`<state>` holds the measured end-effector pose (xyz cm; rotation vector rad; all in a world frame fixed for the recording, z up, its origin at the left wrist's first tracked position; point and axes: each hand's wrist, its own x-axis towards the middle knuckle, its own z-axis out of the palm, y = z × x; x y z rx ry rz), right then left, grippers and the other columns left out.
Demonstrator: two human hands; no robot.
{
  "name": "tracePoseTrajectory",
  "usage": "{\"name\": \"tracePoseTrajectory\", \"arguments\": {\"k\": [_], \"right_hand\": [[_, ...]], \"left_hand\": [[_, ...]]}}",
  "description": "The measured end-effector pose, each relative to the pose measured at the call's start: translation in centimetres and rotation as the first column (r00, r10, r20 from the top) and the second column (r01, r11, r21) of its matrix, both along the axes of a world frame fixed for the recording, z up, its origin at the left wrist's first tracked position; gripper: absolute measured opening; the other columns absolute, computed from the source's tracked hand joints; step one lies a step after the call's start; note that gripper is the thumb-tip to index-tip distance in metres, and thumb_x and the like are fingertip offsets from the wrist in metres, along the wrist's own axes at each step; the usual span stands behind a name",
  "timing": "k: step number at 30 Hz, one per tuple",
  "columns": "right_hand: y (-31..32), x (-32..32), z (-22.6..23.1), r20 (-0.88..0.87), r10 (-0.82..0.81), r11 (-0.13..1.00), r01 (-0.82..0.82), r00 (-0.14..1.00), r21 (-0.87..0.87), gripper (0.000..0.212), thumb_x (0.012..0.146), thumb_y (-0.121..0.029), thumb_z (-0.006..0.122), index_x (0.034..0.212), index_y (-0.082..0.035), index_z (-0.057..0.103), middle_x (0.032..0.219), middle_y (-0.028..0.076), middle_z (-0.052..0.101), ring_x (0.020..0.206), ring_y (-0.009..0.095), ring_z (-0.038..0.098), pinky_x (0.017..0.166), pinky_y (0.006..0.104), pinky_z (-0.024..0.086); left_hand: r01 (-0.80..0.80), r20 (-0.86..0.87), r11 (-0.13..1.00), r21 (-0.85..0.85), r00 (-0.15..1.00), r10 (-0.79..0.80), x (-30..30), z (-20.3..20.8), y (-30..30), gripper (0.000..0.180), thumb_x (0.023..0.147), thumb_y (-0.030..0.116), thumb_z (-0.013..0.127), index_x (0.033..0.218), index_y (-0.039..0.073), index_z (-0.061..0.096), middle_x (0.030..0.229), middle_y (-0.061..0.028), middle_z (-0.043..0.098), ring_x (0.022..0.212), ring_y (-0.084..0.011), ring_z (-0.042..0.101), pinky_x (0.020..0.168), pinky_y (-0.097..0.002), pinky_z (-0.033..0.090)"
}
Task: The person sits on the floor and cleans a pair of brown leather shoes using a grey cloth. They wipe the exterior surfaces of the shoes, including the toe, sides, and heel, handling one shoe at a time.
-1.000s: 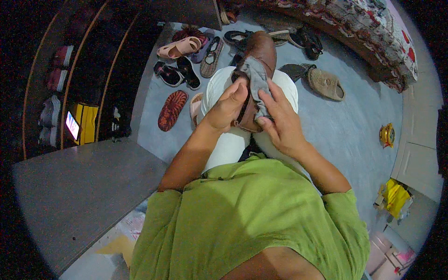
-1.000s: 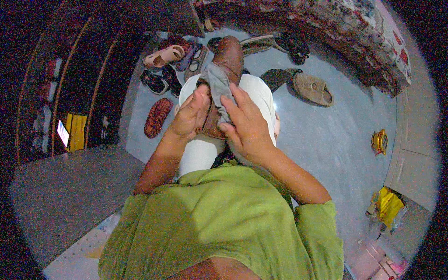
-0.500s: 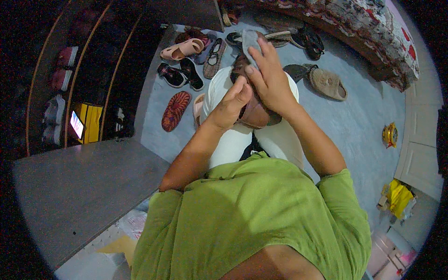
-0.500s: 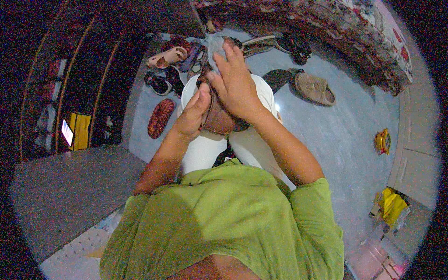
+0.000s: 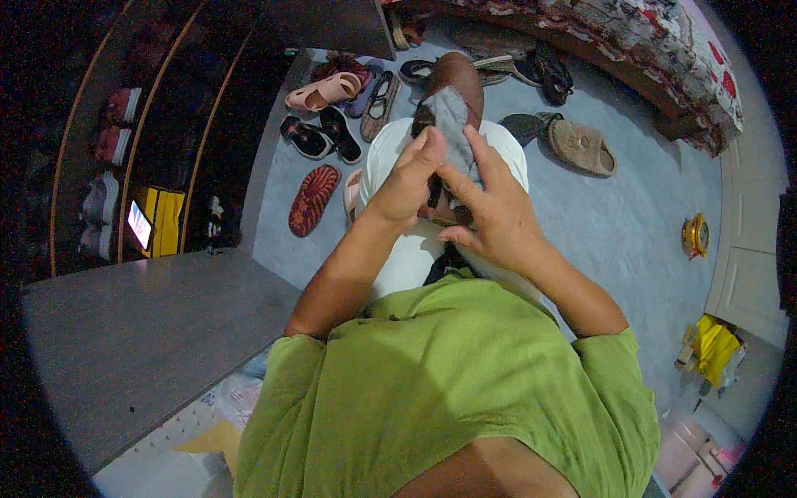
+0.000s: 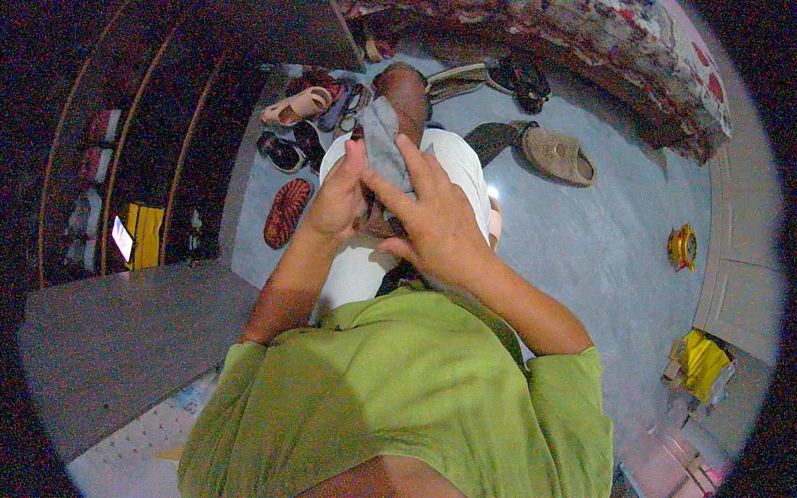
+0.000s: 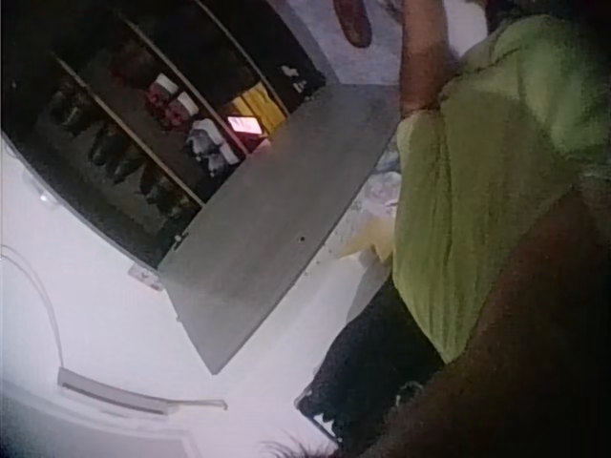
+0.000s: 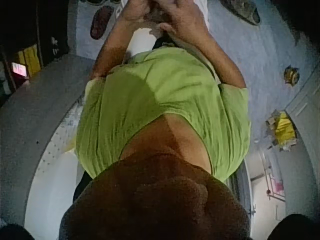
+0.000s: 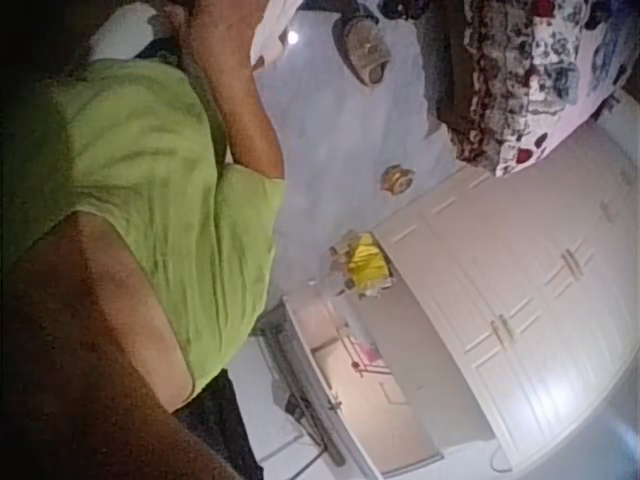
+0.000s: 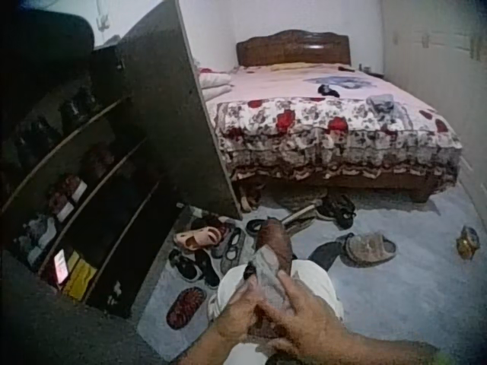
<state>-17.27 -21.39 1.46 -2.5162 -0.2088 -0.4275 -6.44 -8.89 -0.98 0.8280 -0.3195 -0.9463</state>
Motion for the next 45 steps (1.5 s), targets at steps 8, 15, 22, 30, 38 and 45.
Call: {"name": "tracePoseTrajectory", "arguments": {"k": [8, 15, 22, 30, 38, 45], "right_hand": [[-3.5, -0.1, -3.2, 0.002, -0.176, 0.875, 0.155, 0.984, 0.459, 0.058, 0.065, -0.017, 0.073, 0.118, -0.010, 0.052, 0.124, 0.020, 0.048, 0.114, 0.034, 0.048, 0.097, 0.0386, 0.038], [-4.2, 0.9, -2.9, -0.079, -0.138, -0.030, 0.075, 0.987, 0.997, 0.047, 0.074, -0.011, 0.067, 0.116, -0.005, 0.048, 0.109, 0.009, 0.054, 0.101, 0.019, 0.053, 0.087, 0.0317, 0.045], [-2.5, 2.1, -2.4, 0.044, -0.109, 0.582, 0.028, 0.993, 0.813, 0.046, 0.073, -0.017, 0.070, 0.114, -0.005, 0.051, 0.116, 0.013, 0.051, 0.107, 0.025, 0.052, 0.092, 0.0333, 0.042], [-5.3, 0.9, 0.3, -0.099, -0.178, 0.598, 0.188, 0.979, 0.779, 0.029, 0.083, -0.012, 0.058, 0.110, -0.001, 0.057, 0.103, 0.013, 0.061, 0.101, 0.024, 0.057, 0.091, 0.0323, 0.042], [-4.1, -0.1, 3.3, 0.009, -0.033, 0.546, 0.011, 0.999, 0.838, 0.024, 0.090, -0.016, 0.051, 0.107, 0.000, 0.058, 0.099, 0.014, 0.062, 0.085, 0.019, 0.060, 0.076, 0.0286, 0.048], [-5.0, 2.2, 6.9, 0.249, -0.080, 0.314, -0.212, 0.965, 0.925, 0.036, 0.092, -0.026, 0.052, 0.116, 0.001, 0.048, 0.098, 0.019, 0.062, 0.079, 0.023, 0.063, 0.068, 0.0309, 0.053]], "left_hand": [[-0.035, 0.184, 0.999, -0.027, 0.982, 0.040, 0.4, 3.2, -1.4, 0.047, 0.092, 0.022, 0.051, 0.130, -0.002, 0.040, 0.120, -0.0120, 0.054, 0.109, -0.0208, 0.053, 0.093, -0.0326, 0.043], [-0.380, -0.026, 0.919, 0.101, 0.923, 0.384, 2.6, 0.6, 0.0, 0.036, 0.092, 0.025, 0.052, 0.122, 0.005, 0.046, 0.114, -0.0096, 0.055, 0.101, -0.0192, 0.054, 0.087, -0.0372, 0.043], [-0.067, -0.317, 0.983, -0.172, 0.948, 0.010, 2.8, -0.3, -2.6, 0.075, 0.080, 0.062, 0.053, 0.131, 0.008, 0.042, 0.124, -0.0121, 0.052, 0.116, -0.0296, 0.049, 0.101, -0.0457, 0.038], [-0.019, -0.224, 0.992, -0.121, 0.975, -0.009, 3.5, -2.9, -2.8, 0.075, 0.080, 0.064, 0.051, 0.130, 0.010, 0.043, 0.125, -0.0108, 0.053, 0.114, -0.0278, 0.052, 0.097, -0.0422, 0.042], [0.017, -0.299, 0.986, -0.165, 0.952, -0.067, 3.3, -2.7, -1.9, 0.069, 0.082, 0.056, 0.056, 0.130, 0.007, 0.044, 0.123, -0.0112, 0.054, 0.113, -0.0269, 0.052, 0.099, -0.0422, 0.040], [0.025, -0.171, 0.987, -0.160, 0.984, -0.052, 3.0, -3.8, -2.5, 0.063, 0.079, 0.038, 0.068, 0.128, 0.006, 0.044, 0.117, -0.0075, 0.057, 0.109, -0.0227, 0.054, 0.095, -0.0402, 0.043]]}}
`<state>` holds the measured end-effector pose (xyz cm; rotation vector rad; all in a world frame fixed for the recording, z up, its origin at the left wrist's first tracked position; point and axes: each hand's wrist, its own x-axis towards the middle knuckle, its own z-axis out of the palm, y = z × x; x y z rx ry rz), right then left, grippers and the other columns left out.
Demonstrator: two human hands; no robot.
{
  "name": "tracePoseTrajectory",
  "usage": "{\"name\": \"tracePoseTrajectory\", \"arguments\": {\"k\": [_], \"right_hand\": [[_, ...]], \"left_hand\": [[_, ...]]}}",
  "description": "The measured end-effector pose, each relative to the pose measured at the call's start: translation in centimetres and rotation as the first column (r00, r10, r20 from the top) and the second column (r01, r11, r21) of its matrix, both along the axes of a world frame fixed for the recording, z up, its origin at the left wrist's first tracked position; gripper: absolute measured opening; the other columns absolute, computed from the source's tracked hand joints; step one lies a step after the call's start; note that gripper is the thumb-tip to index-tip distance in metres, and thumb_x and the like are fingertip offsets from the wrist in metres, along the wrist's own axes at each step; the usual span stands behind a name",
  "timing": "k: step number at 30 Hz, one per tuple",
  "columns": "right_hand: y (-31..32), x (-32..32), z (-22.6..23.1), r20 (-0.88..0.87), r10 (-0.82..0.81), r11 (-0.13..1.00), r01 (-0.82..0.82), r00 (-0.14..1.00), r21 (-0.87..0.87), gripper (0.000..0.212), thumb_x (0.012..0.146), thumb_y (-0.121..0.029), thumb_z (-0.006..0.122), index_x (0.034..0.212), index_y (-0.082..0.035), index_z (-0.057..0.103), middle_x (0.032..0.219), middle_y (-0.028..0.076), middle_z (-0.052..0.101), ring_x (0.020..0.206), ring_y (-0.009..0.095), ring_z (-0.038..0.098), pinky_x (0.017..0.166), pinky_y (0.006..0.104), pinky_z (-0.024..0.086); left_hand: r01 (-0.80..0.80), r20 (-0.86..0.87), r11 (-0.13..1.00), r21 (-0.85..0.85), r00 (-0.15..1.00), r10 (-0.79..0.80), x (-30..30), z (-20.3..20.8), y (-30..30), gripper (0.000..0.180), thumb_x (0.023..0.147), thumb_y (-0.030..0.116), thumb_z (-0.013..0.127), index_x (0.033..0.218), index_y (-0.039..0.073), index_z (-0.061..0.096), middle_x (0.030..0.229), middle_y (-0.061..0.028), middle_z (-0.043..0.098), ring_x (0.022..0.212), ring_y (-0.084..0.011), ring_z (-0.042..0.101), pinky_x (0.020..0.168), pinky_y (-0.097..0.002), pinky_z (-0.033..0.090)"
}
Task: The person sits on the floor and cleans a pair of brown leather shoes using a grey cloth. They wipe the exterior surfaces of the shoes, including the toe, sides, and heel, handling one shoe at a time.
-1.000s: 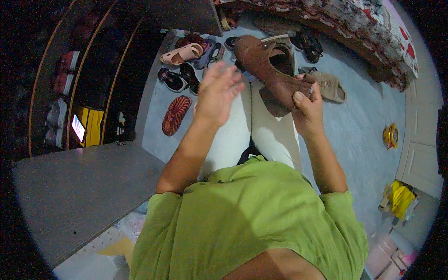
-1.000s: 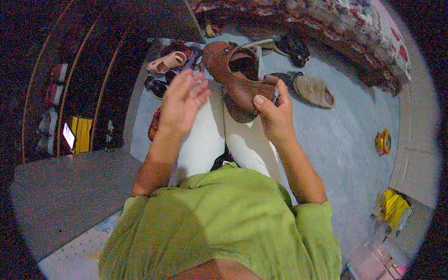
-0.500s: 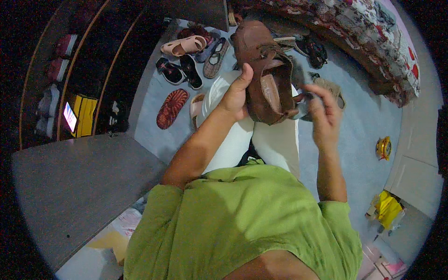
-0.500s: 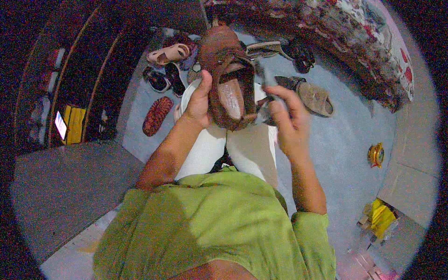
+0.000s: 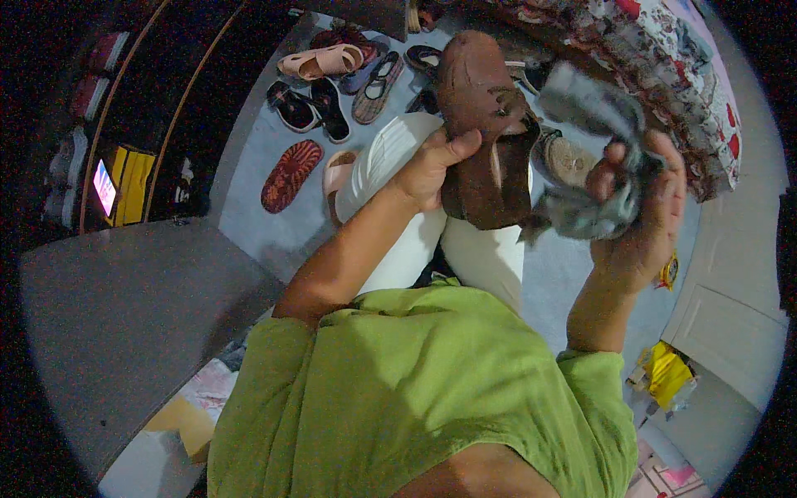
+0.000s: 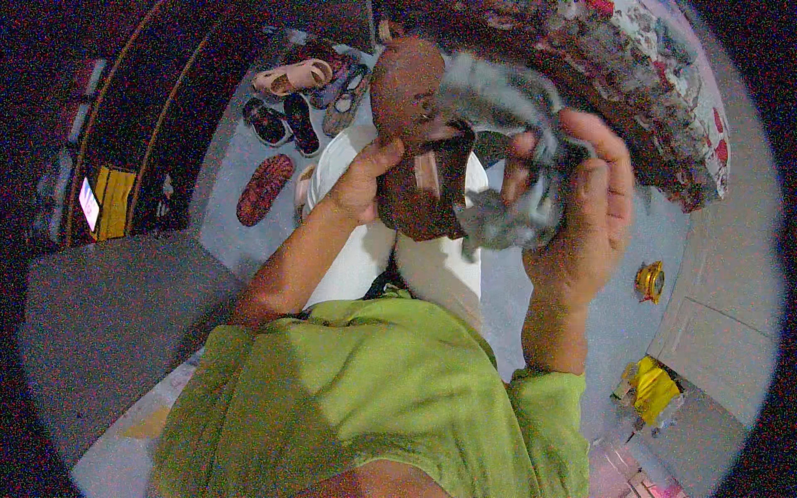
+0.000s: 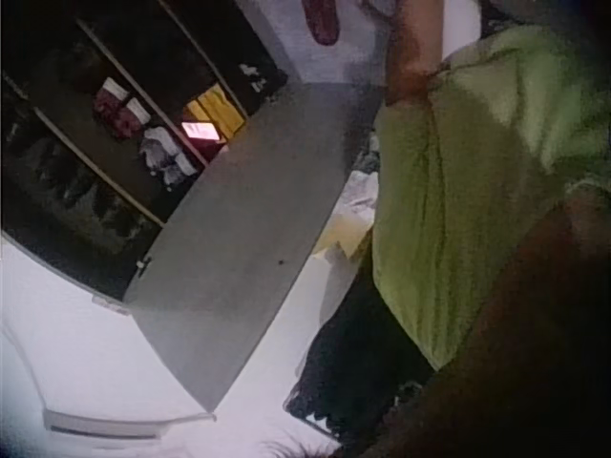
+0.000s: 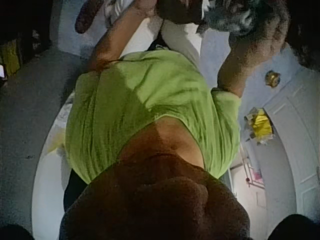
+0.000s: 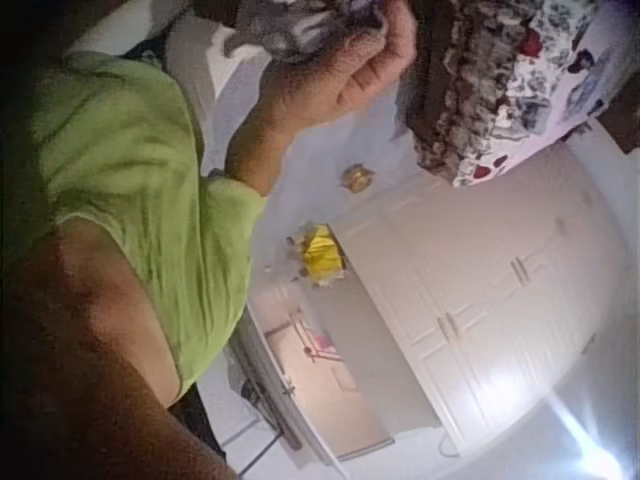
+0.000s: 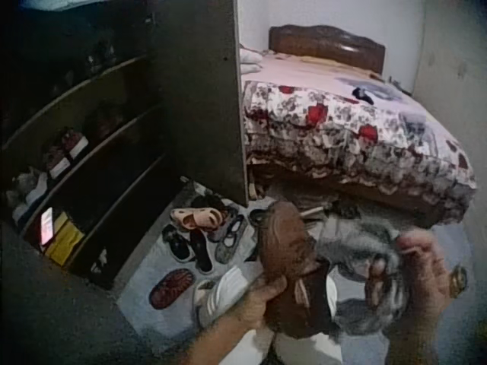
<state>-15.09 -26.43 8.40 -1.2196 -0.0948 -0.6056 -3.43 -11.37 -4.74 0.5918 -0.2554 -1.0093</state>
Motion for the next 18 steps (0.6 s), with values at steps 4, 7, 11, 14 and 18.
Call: {"name": "tracePoseTrajectory", "arguments": {"k": [4, 7, 11, 14, 18], "right_hand": [[2.2, 2.1, 1.8, 0.149, -0.221, 0.864, 0.264, 0.964, -0.428, 0.047, 0.092, -0.028, 0.050, 0.127, 0.003, 0.042, 0.110, 0.024, 0.055, 0.090, 0.030, 0.061, 0.078, 0.0365, 0.051], [3.0, 4.1, -0.4, 0.069, -0.223, 0.167, 0.108, 0.972, -0.980, 0.060, 0.077, -0.020, 0.068, 0.130, -0.006, 0.044, 0.134, 0.019, 0.043, 0.128, 0.033, 0.038, 0.104, 0.0399, 0.031], [3.0, 6.8, -5.6, -0.023, -0.239, -0.044, -0.035, 0.971, -0.998, 0.058, 0.081, -0.038, 0.059, 0.128, -0.008, 0.043, 0.142, 0.022, 0.030, 0.130, 0.038, 0.031, 0.104, 0.0545, 0.024], [3.1, 7.3, -5.5, 0.008, -0.255, -0.029, 0.000, 0.967, -1.000, 0.057, 0.084, -0.038, 0.056, 0.130, -0.008, 0.042, 0.141, 0.022, 0.030, 0.130, 0.038, 0.030, 0.103, 0.0550, 0.025], [2.5, 9.4, -6.1, 0.020, -0.301, 0.032, 0.031, 0.953, -0.999, 0.056, 0.087, -0.036, 0.054, 0.131, -0.006, 0.039, 0.140, 0.022, 0.032, 0.128, 0.039, 0.034, 0.102, 0.0467, 0.030]], "left_hand": [[-0.054, 0.149, 0.998, -0.013, 0.987, 0.055, -0.4, 0.5, 0.1, 0.059, 0.079, 0.028, 0.069, 0.127, 0.005, 0.044, 0.120, -0.0080, 0.055, 0.111, -0.0236, 0.054, 0.097, -0.0398, 0.042], [-0.244, 0.467, 0.960, 0.135, 0.870, 0.155, -1.0, -0.4, 0.2, 0.053, 0.080, 0.022, 0.065, 0.126, 0.006, 0.044, 0.122, -0.0078, 0.053, 0.111, -0.0223, 0.052, 0.098, -0.0376, 0.040], [-0.266, 0.789, 0.936, 0.229, 0.614, -0.018, -0.8, -1.7, 0.7, 0.042, 0.080, 0.018, 0.061, 0.118, 0.004, 0.050, 0.122, -0.0111, 0.052, 0.111, -0.0231, 0.050, 0.095, -0.0366, 0.039], [-0.331, 0.846, 0.928, 0.170, 0.532, 0.035, -1.0, -1.8, 0.4, 0.044, 0.077, 0.015, 0.060, 0.117, 0.002, 0.050, 0.119, -0.0122, 0.051, 0.113, -0.0224, 0.048, 0.095, -0.0352, 0.038], [-0.254, 0.606, 0.959, 0.123, 0.785, 0.130, -1.4, -1.1, -0.2, 0.056, 0.073, 0.014, 0.061, 0.125, 0.002, 0.043, 0.118, -0.0101, 0.052, 0.111, -0.0220, 0.049, 0.098, -0.0357, 0.037]]}}
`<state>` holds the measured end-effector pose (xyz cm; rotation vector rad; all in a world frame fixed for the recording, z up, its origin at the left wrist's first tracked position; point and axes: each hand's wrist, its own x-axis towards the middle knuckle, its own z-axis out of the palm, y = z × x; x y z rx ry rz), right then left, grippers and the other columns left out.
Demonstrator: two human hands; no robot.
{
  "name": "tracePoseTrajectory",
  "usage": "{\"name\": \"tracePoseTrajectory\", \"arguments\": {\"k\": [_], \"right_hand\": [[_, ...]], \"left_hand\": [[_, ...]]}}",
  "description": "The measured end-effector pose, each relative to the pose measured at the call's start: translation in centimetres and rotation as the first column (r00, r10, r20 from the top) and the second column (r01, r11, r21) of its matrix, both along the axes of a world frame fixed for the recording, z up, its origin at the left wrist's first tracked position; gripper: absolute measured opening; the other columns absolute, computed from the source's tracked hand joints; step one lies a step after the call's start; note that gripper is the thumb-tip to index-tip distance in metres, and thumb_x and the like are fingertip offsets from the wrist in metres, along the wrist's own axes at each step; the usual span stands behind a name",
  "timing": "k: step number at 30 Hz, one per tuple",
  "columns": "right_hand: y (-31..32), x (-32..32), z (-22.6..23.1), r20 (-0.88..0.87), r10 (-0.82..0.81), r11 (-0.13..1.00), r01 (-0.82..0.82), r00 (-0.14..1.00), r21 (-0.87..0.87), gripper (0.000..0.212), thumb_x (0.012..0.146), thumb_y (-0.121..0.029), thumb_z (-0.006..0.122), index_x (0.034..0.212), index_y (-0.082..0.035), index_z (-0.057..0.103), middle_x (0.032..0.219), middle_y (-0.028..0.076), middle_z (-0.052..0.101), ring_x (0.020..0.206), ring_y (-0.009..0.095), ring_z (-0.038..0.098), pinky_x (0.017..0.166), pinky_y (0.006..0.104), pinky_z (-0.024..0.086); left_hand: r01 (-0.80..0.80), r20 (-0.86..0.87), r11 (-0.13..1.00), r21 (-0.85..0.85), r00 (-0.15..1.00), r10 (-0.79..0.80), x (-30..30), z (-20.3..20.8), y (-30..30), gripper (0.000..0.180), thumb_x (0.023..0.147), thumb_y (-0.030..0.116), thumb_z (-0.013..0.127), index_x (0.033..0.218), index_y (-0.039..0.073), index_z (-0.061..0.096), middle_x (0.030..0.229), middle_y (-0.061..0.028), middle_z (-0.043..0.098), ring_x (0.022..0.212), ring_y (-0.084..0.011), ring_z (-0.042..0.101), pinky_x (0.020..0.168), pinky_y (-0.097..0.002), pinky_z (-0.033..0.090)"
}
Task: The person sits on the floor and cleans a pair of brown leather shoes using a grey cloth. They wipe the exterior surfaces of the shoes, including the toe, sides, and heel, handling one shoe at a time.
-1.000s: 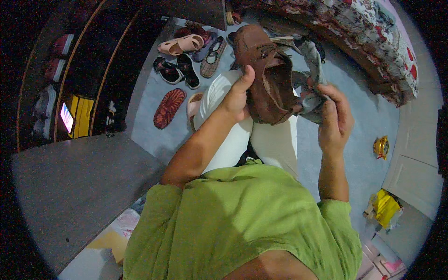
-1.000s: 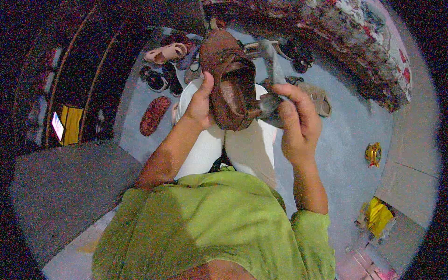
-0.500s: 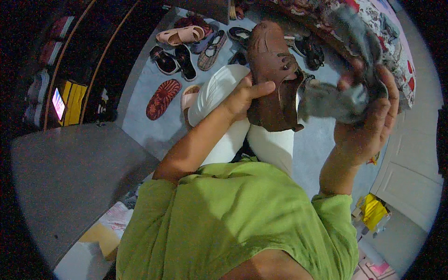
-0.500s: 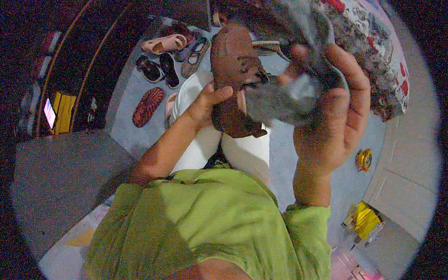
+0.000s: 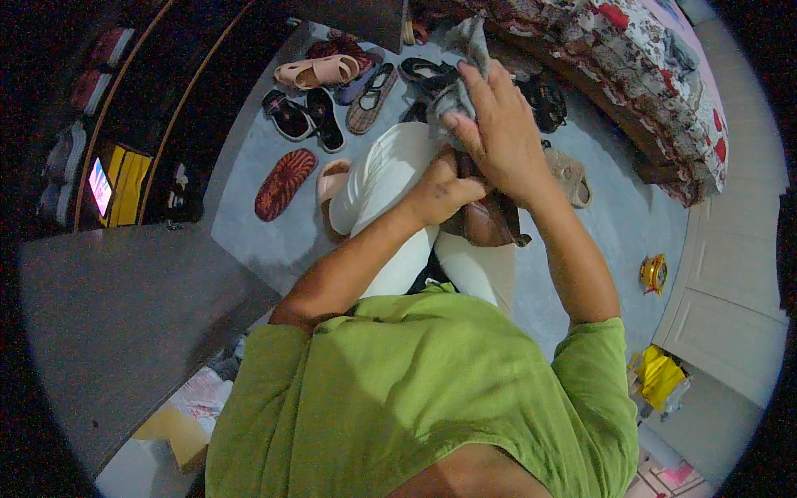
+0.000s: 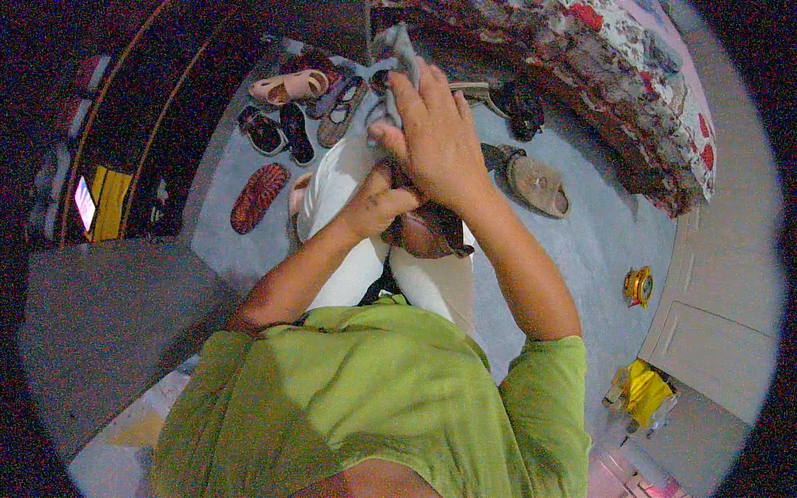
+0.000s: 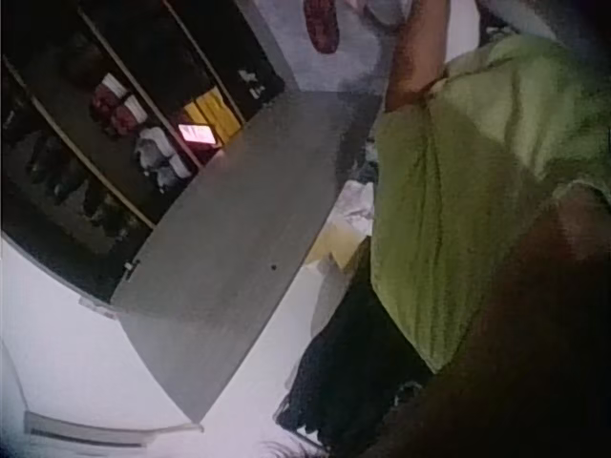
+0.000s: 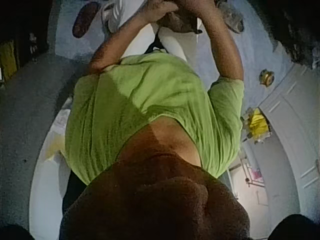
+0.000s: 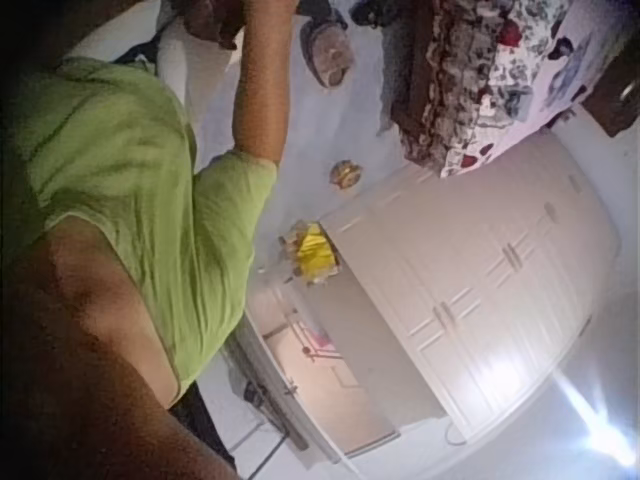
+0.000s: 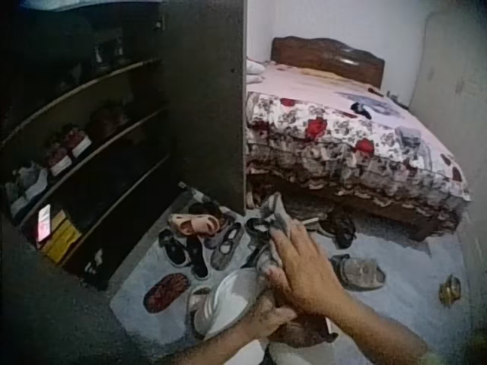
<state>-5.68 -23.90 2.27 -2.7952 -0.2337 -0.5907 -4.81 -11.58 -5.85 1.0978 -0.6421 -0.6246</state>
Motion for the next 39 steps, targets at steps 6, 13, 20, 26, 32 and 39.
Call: {"name": "tracePoseTrajectory", "arguments": {"k": [6, 13, 20, 26, 32, 39], "right_hand": [[-0.6, 2.9, -0.2, -0.004, -0.117, 0.964, 0.114, 0.993, 0.240, 0.055, 0.088, -0.039, 0.054, 0.130, -0.005, 0.041, 0.124, 0.021, 0.049, 0.110, 0.040, 0.050, 0.092, 0.0413, 0.041], [1.0, 0.7, 0.5, 0.025, -0.140, 0.989, 0.139, 0.990, 0.045, 0.068, 0.079, -0.042, 0.061, 0.129, 0.000, 0.040, 0.119, 0.024, 0.049, 0.111, 0.041, 0.047, 0.090, 0.0477, 0.040], [1.7, -1.7, 0.1, 0.124, -0.101, 0.988, 0.114, 0.987, -0.103, 0.067, 0.077, -0.043, 0.063, 0.128, -0.006, 0.043, 0.134, 0.023, 0.038, 0.125, 0.041, 0.035, 0.098, 0.0540, 0.029], [0.1, -0.1, 0.6, 0.122, -0.049, 0.998, 0.053, 0.991, -0.024, 0.057, 0.079, -0.043, 0.062, 0.123, -0.010, 0.049, 0.135, 0.022, 0.038, 0.125, 0.040, 0.035, 0.098, 0.0542, 0.030], [-2.8, 2.9, 0.5, 0.051, -0.032, 0.941, 0.013, 0.998, 0.337, 0.047, 0.080, -0.041, 0.062, 0.108, -0.004, 0.057, 0.106, 0.022, 0.057, 0.098, 0.038, 0.056, 0.084, 0.0407, 0.044], [-4.3, 2.9, 0.1, -0.188, -0.115, 0.798, 0.204, 0.975, 0.568, 0.043, 0.083, -0.044, 0.059, 0.100, -0.004, 0.059, 0.089, 0.018, 0.065, 0.083, 0.032, 0.062, 0.075, 0.0380, 0.047]], "left_hand": [[0.063, -0.050, 0.997, 0.040, 0.997, -0.061, -0.2, 1.0, 0.3, 0.073, 0.070, 0.009, 0.059, 0.134, 0.000, 0.026, 0.123, -0.0104, 0.043, 0.114, -0.0200, 0.043, 0.100, -0.0334, 0.035], [-0.007, 0.038, 0.998, 0.055, 0.999, 0.005, -0.7, 0.9, 0.6, 0.075, 0.069, 0.010, 0.062, 0.134, 0.001, 0.026, 0.127, -0.0125, 0.042, 0.119, -0.0243, 0.042, 0.102, -0.0361, 0.032], [0.006, 0.225, 0.996, 0.092, 0.974, -0.027, -0.5, 0.5, 0.7, 0.065, 0.071, 0.015, 0.064, 0.129, 0.001, 0.037, 0.125, -0.0122, 0.047, 0.119, -0.0248, 0.044, 0.102, -0.0372, 0.033], [0.003, 0.082, 0.999, 0.048, 0.997, -0.007, -0.7, 0.8, 0.5, 0.070, 0.071, 0.019, 0.064, 0.131, 0.001, 0.034, 0.125, -0.0118, 0.048, 0.118, -0.0249, 0.045, 0.103, -0.0371, 0.032], [0.068, -0.002, 0.994, 0.091, 0.998, -0.068, -0.6, 2.9, 0.9, 0.077, 0.068, 0.024, 0.065, 0.132, -0.002, 0.031, 0.125, -0.0123, 0.048, 0.117, -0.0239, 0.045, 0.103, -0.0360, 0.031], [0.091, -0.017, 0.986, 0.143, 0.996, -0.089, -0.3, 2.8, 1.0, 0.070, 0.069, 0.025, 0.065, 0.129, -0.001, 0.039, 0.120, -0.0106, 0.052, 0.112, -0.0221, 0.049, 0.099, -0.0349, 0.036]]}}
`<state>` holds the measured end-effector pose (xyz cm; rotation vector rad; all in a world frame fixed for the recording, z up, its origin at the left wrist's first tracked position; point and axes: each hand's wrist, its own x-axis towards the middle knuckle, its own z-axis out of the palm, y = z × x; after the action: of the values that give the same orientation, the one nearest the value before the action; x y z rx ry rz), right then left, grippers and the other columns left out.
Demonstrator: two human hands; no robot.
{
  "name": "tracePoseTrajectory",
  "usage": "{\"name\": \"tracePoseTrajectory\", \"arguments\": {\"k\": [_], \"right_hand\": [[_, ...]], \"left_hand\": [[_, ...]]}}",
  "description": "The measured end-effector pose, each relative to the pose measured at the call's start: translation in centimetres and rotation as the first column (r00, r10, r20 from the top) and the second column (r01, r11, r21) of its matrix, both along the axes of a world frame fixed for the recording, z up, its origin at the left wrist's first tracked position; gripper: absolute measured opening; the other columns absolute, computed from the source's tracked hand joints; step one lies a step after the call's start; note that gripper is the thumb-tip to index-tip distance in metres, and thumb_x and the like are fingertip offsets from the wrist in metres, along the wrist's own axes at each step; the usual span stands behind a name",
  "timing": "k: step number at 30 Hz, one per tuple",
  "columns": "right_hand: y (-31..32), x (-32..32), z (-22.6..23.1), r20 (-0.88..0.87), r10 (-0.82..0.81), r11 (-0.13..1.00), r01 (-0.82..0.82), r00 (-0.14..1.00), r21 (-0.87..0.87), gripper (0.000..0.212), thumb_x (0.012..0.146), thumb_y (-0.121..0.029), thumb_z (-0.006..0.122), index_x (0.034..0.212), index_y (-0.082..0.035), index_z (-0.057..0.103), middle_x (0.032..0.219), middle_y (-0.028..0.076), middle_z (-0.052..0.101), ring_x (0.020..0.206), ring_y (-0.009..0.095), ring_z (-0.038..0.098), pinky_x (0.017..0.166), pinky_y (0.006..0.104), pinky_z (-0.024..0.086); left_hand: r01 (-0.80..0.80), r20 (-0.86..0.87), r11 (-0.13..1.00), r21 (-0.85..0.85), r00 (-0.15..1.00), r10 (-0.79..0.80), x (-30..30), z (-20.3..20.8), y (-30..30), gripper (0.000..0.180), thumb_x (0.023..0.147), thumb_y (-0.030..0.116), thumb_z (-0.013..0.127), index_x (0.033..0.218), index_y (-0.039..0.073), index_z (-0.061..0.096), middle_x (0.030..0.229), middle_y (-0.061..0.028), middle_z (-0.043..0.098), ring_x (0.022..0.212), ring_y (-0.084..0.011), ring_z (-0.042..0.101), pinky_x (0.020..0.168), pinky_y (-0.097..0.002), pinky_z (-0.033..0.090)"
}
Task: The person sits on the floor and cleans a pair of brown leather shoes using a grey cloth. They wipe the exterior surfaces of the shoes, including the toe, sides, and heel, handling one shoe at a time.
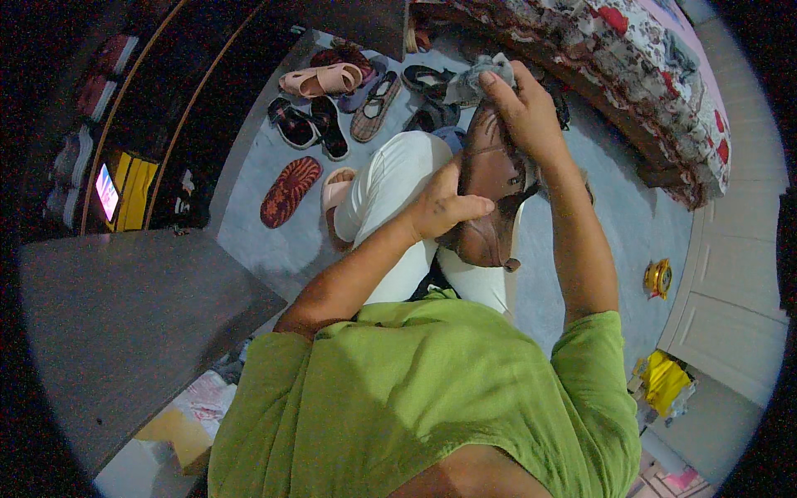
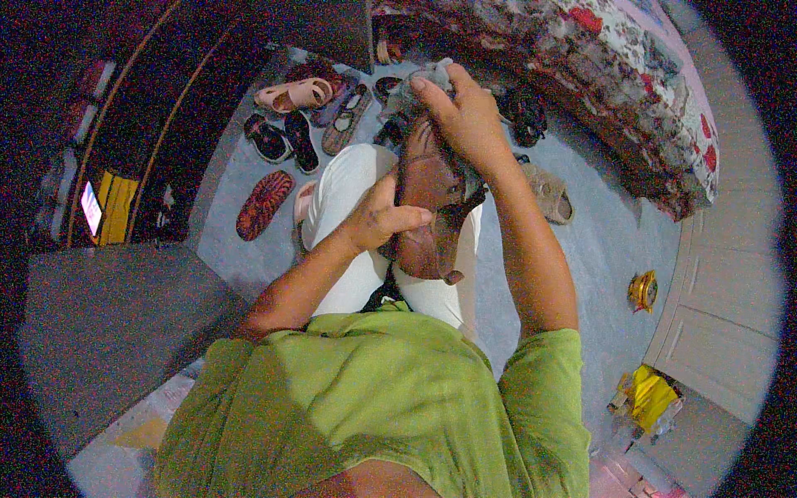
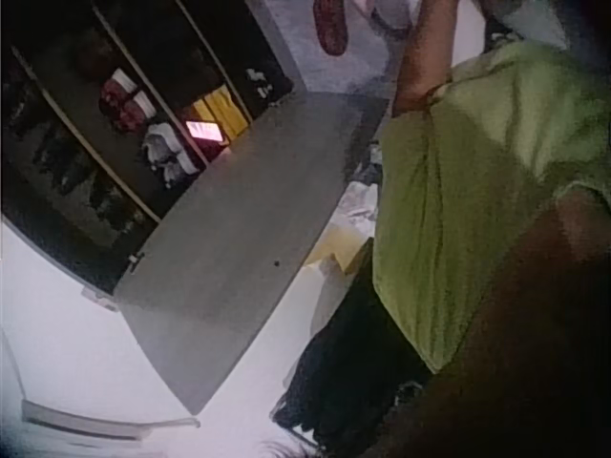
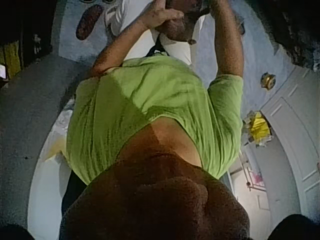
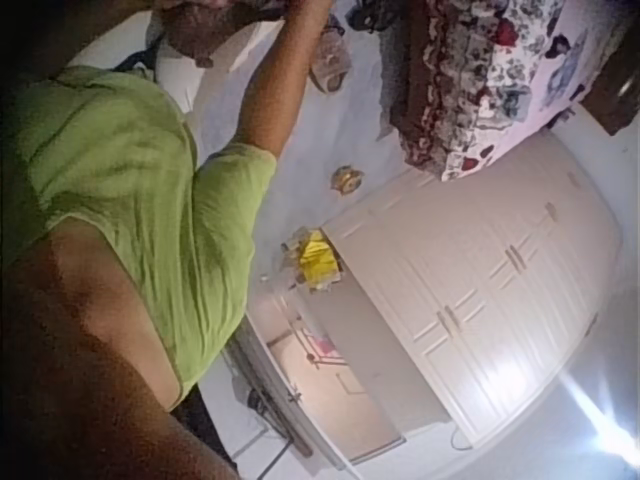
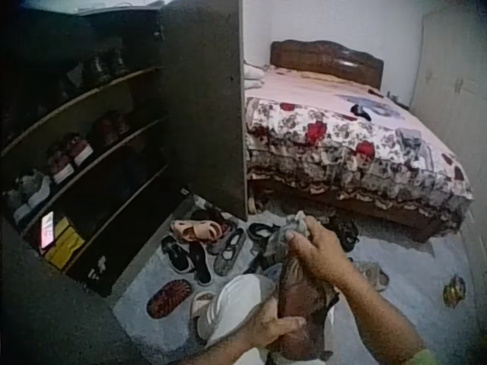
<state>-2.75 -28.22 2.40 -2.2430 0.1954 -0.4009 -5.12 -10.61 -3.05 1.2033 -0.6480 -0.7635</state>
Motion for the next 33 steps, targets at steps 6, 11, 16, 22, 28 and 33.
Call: {"name": "tracePoseTrajectory", "arguments": {"k": [6, 11, 16, 22, 28, 33], "right_hand": [[-1.7, 0.2, -2.0, 0.083, -0.059, 0.988, 0.046, 0.995, 0.149, 0.042, 0.087, -0.042, 0.055, 0.099, -0.002, 0.060, 0.090, 0.016, 0.065, 0.082, 0.025, 0.061, 0.077, 0.0346, 0.046], [-3.8, 0.1, -4.3, -0.078, -0.194, 0.928, 0.208, 0.978, 0.310, 0.047, 0.090, -0.042, 0.050, 0.100, 0.002, 0.061, 0.091, 0.015, 0.065, 0.084, 0.023, 0.060, 0.079, 0.0328, 0.045], [-2.5, -1.7, -4.4, -0.066, -0.132, 0.825, 0.147, 0.989, 0.546, 0.048, 0.094, -0.042, 0.045, 0.100, 0.003, 0.061, 0.094, 0.012, 0.064, 0.083, 0.019, 0.057, 0.079, 0.0323, 0.044], [-0.6, -5.4, -7.1, -0.020, -0.109, 0.620, 0.083, 0.994, 0.781, 0.036, 0.094, -0.032, 0.046, 0.100, 0.001, 0.057, 0.081, 0.008, 0.060, 0.079, 0.018, 0.056, 0.075, 0.0303, 0.045], [-0.8, -8.0, -3.4, 0.096, -0.173, 0.711, 0.057, 0.980, 0.701, 0.028, 0.086, -0.021, 0.058, 0.103, 0.000, 0.058, 0.084, 0.003, 0.062, 0.077, 0.010, 0.057, 0.070, 0.0250, 0.045], [-0.6, -11.8, 0.6, 0.175, -0.077, 0.941, 0.014, 0.982, 0.337, 0.031, 0.079, -0.017, 0.061, 0.106, -0.002, 0.058, 0.092, 0.008, 0.063, 0.081, 0.018, 0.060, 0.073, 0.0282, 0.046]], "left_hand": [[0.071, -0.043, 0.997, -0.026, 0.996, -0.072, 0.1, -0.6, -0.1, 0.068, 0.069, 0.024, 0.065, 0.129, 0.000, 0.041, 0.120, -0.0099, 0.054, 0.111, -0.0208, 0.050, 0.099, -0.0342, 0.036], [0.095, -0.095, 0.993, -0.073, 0.990, -0.102, 0.1, -0.9, 0.1, 0.068, 0.068, 0.023, 0.065, 0.129, 0.000, 0.042, 0.120, -0.0103, 0.054, 0.111, -0.0216, 0.051, 0.100, -0.0346, 0.035], [0.058, -0.187, 0.986, -0.155, 0.979, -0.087, 0.0, -0.4, 0.4, 0.061, 0.068, 0.017, 0.064, 0.123, -0.001, 0.047, 0.117, -0.0093, 0.056, 0.108, -0.0193, 0.052, 0.097, -0.0318, 0.037], [-0.070, -0.426, 0.958, -0.278, 0.903, -0.058, 0.1, -1.0, 0.6, 0.059, 0.073, 0.019, 0.061, 0.126, 0.000, 0.044, 0.119, -0.0091, 0.055, 0.110, -0.0211, 0.052, 0.098, -0.0339, 0.038], [-0.096, -0.532, 0.919, -0.383, 0.836, -0.134, 0.5, -1.5, 0.7, 0.058, 0.088, 0.042, 0.054, 0.130, 0.005, 0.042, 0.124, -0.0097, 0.053, 0.111, -0.0230, 0.053, 0.097, -0.0366, 0.041], [-0.103, -0.601, 0.896, -0.432, 0.774, -0.201, 0.5, -0.9, 0.5, 0.065, 0.087, 0.054, 0.049, 0.131, 0.007, 0.041, 0.125, -0.0101, 0.053, 0.113, -0.0241, 0.052, 0.098, -0.0387, 0.041]]}}
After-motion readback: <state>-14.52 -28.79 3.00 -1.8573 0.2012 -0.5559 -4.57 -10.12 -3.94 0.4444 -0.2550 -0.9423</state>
